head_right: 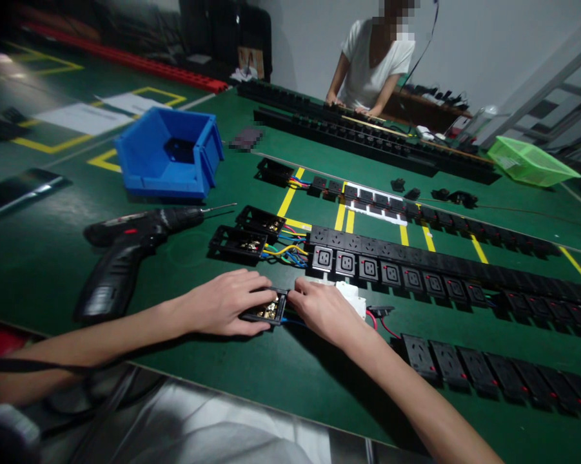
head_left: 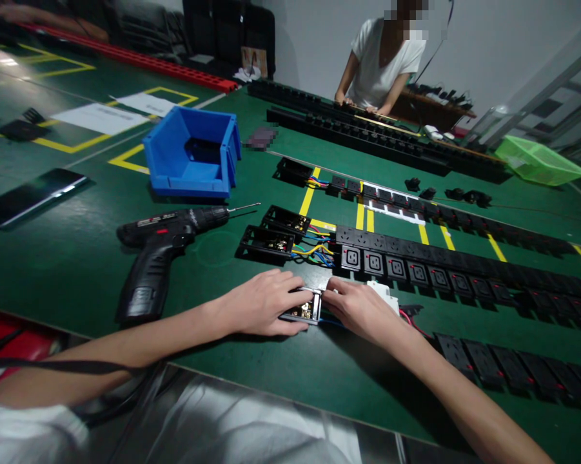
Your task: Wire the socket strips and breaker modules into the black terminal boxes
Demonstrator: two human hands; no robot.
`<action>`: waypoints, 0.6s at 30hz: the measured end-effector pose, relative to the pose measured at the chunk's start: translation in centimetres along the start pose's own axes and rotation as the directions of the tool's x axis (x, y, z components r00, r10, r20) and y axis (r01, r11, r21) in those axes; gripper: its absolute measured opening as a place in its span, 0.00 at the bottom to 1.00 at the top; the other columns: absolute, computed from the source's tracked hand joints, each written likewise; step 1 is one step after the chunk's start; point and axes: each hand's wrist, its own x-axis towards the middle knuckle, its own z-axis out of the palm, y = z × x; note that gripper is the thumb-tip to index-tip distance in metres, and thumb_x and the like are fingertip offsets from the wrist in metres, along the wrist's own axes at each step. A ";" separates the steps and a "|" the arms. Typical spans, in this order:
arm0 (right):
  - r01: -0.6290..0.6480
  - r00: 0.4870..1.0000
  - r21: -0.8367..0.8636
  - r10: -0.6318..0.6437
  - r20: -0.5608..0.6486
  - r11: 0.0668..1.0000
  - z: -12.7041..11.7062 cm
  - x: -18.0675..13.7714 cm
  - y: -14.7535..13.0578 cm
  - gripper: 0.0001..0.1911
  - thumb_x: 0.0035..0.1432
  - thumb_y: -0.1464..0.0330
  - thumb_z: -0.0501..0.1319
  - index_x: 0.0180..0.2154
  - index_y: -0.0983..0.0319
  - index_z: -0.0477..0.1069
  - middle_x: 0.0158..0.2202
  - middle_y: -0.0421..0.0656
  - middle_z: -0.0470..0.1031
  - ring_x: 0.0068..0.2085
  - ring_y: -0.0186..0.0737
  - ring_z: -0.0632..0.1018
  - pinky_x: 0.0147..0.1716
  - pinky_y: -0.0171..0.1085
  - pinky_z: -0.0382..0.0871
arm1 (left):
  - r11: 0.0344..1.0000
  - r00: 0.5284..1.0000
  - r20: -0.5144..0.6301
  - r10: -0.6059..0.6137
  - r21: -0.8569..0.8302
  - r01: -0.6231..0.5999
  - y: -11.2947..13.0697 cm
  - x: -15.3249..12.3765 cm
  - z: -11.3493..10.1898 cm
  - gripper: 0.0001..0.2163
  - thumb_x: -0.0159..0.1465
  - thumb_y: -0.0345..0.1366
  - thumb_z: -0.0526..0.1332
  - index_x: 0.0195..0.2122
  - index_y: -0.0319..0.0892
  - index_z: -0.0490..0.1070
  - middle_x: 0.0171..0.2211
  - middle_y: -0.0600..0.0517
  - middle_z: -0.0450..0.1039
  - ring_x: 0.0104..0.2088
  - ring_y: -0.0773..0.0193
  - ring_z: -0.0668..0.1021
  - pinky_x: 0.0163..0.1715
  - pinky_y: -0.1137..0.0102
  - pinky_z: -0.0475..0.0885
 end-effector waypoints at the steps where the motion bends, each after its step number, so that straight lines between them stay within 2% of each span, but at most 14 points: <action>1: 0.002 1.000 0.000 -0.002 0.000 1.000 0.0 0.0 0.0 0.08 0.69 0.69 0.54 0.41 0.62 0.71 0.39 0.42 0.70 0.34 0.32 0.72 0.29 0.34 0.55 | 1.000 1.000 -0.001 -0.001 0.000 0.001 0.0 0.0 0.0 0.17 0.68 0.50 0.54 0.48 0.43 0.69 0.44 0.46 0.71 0.41 0.55 0.74 0.43 0.62 0.69; 10: 0.005 1.000 -0.041 -0.005 -0.006 0.999 -0.6 -0.1 0.0 0.08 0.69 0.69 0.54 0.42 0.62 0.72 0.40 0.43 0.71 0.32 0.31 0.71 0.27 0.34 0.52 | 1.000 0.999 -0.044 0.016 -0.008 -0.016 -0.1 0.0 0.1 0.17 0.67 0.50 0.55 0.49 0.44 0.70 0.44 0.46 0.71 0.40 0.57 0.75 0.42 0.64 0.69; 14: 0.020 1.000 -0.022 -0.020 -0.008 1.000 -0.4 -0.1 0.0 0.08 0.69 0.69 0.54 0.41 0.63 0.72 0.40 0.43 0.71 0.34 0.32 0.72 0.29 0.34 0.54 | 1.000 0.999 -0.046 0.018 -0.011 -0.018 -0.1 0.0 0.1 0.18 0.67 0.50 0.55 0.49 0.43 0.70 0.44 0.46 0.71 0.40 0.57 0.75 0.42 0.64 0.69; 18: 0.008 1.000 -0.043 -0.008 -0.005 0.999 -0.6 -0.2 0.1 0.08 0.69 0.69 0.54 0.42 0.62 0.72 0.40 0.43 0.71 0.32 0.31 0.71 0.28 0.35 0.53 | 1.000 0.999 -0.030 0.012 -0.008 -0.012 0.0 -0.1 0.0 0.18 0.68 0.50 0.55 0.50 0.44 0.70 0.44 0.46 0.71 0.41 0.56 0.74 0.43 0.63 0.69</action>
